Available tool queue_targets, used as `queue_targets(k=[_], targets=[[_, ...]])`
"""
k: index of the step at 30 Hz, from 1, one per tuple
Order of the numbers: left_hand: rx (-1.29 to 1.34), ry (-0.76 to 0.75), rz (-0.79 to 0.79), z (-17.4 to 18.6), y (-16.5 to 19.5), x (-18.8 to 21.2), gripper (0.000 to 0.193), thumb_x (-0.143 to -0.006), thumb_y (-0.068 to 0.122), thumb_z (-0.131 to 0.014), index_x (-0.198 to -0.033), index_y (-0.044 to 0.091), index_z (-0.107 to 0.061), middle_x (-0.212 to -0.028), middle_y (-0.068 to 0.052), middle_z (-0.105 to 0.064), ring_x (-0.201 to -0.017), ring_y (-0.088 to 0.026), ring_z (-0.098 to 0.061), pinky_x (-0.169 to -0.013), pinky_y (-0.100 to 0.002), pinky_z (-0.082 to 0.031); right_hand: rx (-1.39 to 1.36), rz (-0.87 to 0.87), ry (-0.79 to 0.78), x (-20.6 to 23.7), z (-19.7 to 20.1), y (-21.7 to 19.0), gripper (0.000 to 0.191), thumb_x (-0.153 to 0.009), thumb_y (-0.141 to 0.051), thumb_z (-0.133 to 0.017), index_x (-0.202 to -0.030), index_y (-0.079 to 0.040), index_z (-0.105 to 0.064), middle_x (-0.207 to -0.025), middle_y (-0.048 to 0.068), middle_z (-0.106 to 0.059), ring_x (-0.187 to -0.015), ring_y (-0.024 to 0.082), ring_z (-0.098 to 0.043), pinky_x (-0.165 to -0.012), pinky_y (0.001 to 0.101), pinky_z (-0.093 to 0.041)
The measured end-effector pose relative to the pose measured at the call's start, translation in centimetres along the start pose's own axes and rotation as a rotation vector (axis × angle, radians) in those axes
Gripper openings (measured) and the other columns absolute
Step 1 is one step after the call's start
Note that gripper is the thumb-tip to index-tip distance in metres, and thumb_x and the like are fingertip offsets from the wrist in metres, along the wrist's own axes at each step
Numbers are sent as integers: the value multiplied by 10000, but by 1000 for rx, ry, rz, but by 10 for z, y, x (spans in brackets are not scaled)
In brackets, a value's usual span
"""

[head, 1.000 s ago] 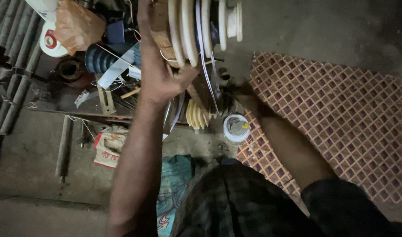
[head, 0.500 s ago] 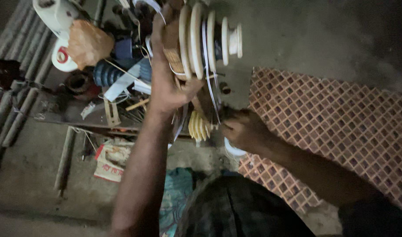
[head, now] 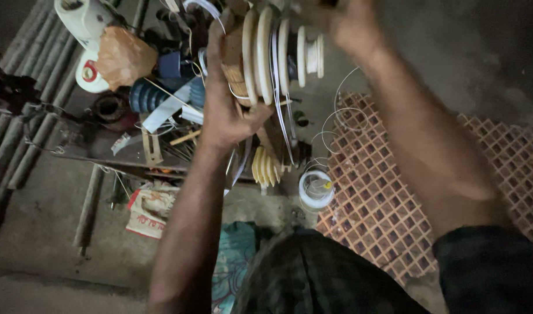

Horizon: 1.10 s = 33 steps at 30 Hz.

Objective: The person holds a wooden bracket fitted with stacked ceramic insulators and wraps white electrical wire around the insulators, pulling the wire taut and turning the bracket as they work. They briefly use pliers on the assembly, then crouch to handle a plastic jug on the floor before returning to wrap more wire around the insulators.

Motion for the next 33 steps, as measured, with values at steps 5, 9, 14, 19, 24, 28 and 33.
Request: queue_targets(k=[5, 9, 14, 19, 24, 28, 33], targets=[[59, 13, -4, -4, 5, -3, 1086, -833, 85, -782, -1660, 135, -80, -1623, -123, -345, -1487, -223, -409, -1280, -350, -346, -276, -465, -119, 122, -63, 117, 262, -917, -163, -783, -1153, -55, -753, -1079, 60, -766, -954, 171, -739, -848, 340, -596], [-8, 32, 67, -5, 11, -1, 1072, -804, 36, -751, -1635, 87, -75, -1607, -153, -399, -1432, -229, -449, -1245, -342, -372, -167, -841, -207, 235, -105, 156, 235, -912, -206, -780, -1059, -25, -752, -993, 104, -751, -878, 194, -725, -795, 349, -576], [-74, 31, 14, -6, 12, -1, 1091, -768, -5, -739, -1639, 94, -90, -1617, -136, -370, -1456, -218, -421, -1275, -330, -333, -24, -1036, -407, 331, -132, 137, 277, -905, -260, -776, -941, 13, -751, -885, 160, -731, -782, 222, -708, -728, 361, -551], [1, 12, -16, -4, 7, 0, 1061, -802, 18, -732, -1651, 121, -103, -1594, -104, -402, -1438, -200, -448, -1269, -327, -356, 172, -496, -505, 330, -133, 25, 148, -834, -228, -742, -827, -80, -734, -805, 119, -709, -777, 264, -697, -708, 428, -554], [-83, 32, -33, -3, 10, -3, 1080, -833, 51, -775, -1678, 132, -108, -1633, -95, -329, -1519, -206, -371, -1315, -321, -275, 603, 243, -553, 224, -88, -90, 170, -739, -145, -772, -907, -137, -750, -823, 42, -675, -791, 215, -673, -662, 401, -585], [-116, 29, -37, -4, 17, -10, 1123, -795, 85, -804, -1672, 111, -104, -1688, -125, -293, -1553, -236, -318, -1334, -352, -232, 970, 609, -423, 132, -43, -152, 119, -735, -164, -776, -817, -132, -695, -919, 28, -710, -894, 169, -716, -779, 368, -638], [-108, 19, 74, -4, 19, -12, 1135, -777, 152, -796, -1656, 61, -83, -1677, -178, -341, -1554, -290, -377, -1354, -411, -281, 751, 714, -135, 27, 7, -171, 217, -940, -279, -870, -878, -115, -743, -766, 17, -646, -677, 158, -652, -545, 306, -532]])
Point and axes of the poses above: each hand's wrist, its own x-axis away from the middle knuckle, its own z-axis out of the back of the hand, y = z × x, the point moved 4 cm from there along -x, towards the middle knuckle
